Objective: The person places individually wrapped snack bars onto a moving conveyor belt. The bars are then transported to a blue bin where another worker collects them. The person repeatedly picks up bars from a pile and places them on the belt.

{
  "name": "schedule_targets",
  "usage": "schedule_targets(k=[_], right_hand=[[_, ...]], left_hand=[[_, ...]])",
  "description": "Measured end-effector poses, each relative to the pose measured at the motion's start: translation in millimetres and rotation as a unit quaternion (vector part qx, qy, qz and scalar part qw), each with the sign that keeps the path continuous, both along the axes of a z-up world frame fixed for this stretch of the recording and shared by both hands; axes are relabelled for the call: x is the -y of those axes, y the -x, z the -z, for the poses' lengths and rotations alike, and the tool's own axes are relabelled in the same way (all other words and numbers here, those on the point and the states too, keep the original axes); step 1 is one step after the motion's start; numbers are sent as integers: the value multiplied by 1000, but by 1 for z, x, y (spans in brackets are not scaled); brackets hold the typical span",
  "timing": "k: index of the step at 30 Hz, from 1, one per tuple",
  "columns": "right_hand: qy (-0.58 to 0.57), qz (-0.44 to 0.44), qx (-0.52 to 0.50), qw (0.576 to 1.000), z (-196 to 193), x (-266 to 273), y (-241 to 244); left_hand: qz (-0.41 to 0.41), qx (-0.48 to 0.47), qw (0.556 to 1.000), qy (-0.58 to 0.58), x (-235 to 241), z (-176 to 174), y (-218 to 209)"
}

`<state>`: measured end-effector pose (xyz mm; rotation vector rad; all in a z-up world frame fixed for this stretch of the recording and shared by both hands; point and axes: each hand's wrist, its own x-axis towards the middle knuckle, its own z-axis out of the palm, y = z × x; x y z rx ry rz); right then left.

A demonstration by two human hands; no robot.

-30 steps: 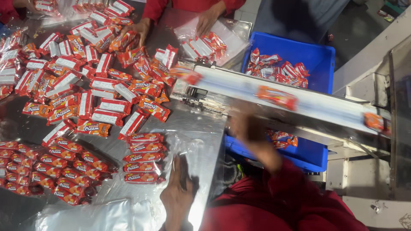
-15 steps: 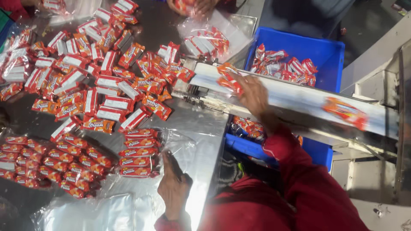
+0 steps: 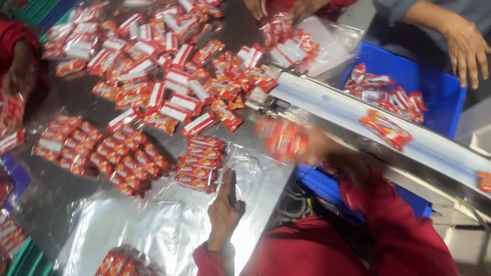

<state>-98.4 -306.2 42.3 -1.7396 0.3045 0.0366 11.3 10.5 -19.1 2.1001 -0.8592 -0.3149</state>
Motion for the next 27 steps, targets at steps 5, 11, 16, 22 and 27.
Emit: schedule_targets(k=[5, 11, 16, 22, 27], right_hand=[[-206, -51, 14, 977, 91, -101, -8], [162, 212, 171, 949, 154, -141, -63], [401, 200, 101, 888, 74, -84, -27], [735, 404, 19, 545, 6, 38, 72], [571, 291, 158, 752, 14, 62, 87]], left_hand=[[-16, 42, 999, -16, 16, -1, 32], [30, 73, 996, -28, 37, 24, 42], [-58, 199, 975, 82, 58, 26, 8], [-76, 177, 971, 138, 47, 53, 4], [-185, 146, 971, -41, 49, 65, 29]])
